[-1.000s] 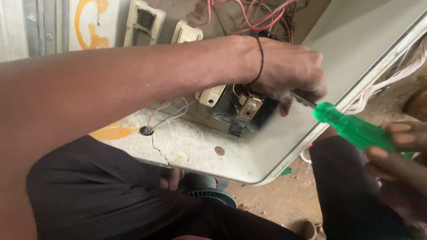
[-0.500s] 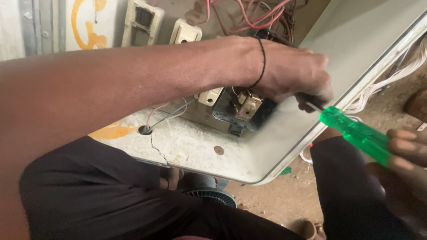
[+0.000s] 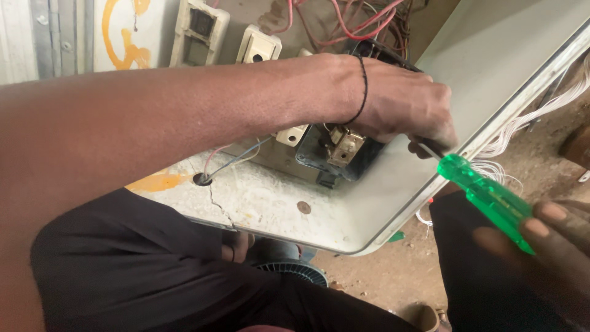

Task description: The person sits on the ground and works inside an open white electrical box. They use a yellow-handled screwdriver to tighten terminal screws on a contactor and then switch to a green-handled screwdriver to continue securing wires. The person adjusts wires and components within the box throughout the clip.

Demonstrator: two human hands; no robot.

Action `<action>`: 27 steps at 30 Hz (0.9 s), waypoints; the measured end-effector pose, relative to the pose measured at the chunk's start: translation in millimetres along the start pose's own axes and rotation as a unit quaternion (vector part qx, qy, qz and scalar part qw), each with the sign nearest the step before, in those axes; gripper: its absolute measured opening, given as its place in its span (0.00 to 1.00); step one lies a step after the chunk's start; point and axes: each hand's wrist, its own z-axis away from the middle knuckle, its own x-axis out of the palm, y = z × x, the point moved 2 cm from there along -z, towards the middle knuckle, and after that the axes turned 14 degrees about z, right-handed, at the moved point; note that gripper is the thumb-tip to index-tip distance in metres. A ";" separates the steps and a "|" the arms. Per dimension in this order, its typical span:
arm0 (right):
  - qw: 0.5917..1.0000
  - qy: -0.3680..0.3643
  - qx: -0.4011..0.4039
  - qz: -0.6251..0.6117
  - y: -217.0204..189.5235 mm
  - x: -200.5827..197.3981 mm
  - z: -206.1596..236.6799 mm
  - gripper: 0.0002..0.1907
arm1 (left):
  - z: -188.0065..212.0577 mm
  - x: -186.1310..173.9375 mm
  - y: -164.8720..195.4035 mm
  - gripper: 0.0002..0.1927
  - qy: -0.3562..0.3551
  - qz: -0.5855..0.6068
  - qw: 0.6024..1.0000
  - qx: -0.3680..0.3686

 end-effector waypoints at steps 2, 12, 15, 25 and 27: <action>0.997 0.017 -0.056 0.056 -4.9 -3.9 -8.6 0.33 | -1.0 1.3 -1.8 0.10 -0.006 -0.004 1.000 -0.006; 0.940 -0.137 -0.293 0.107 -6.7 -19.2 -77.8 0.28 | 1.7 -5.6 1.4 0.11 -0.043 0.005 0.999 -0.008; 0.955 -0.137 -0.246 -0.091 -3.2 -20.9 -90.4 0.24 | 2.6 -8.7 8.7 0.11 -0.066 -0.019 0.995 -0.077; 0.993 -0.045 -0.073 -0.083 -0.9 -19.5 -57.1 0.25 | 10.9 -3.7 5.5 0.07 0.008 0.011 0.997 -0.072; 0.996 -0.030 -0.040 -0.072 6.0 -15.3 -38.8 0.26 | 12.6 -1.5 -1.7 0.10 0.031 0.021 0.998 -0.045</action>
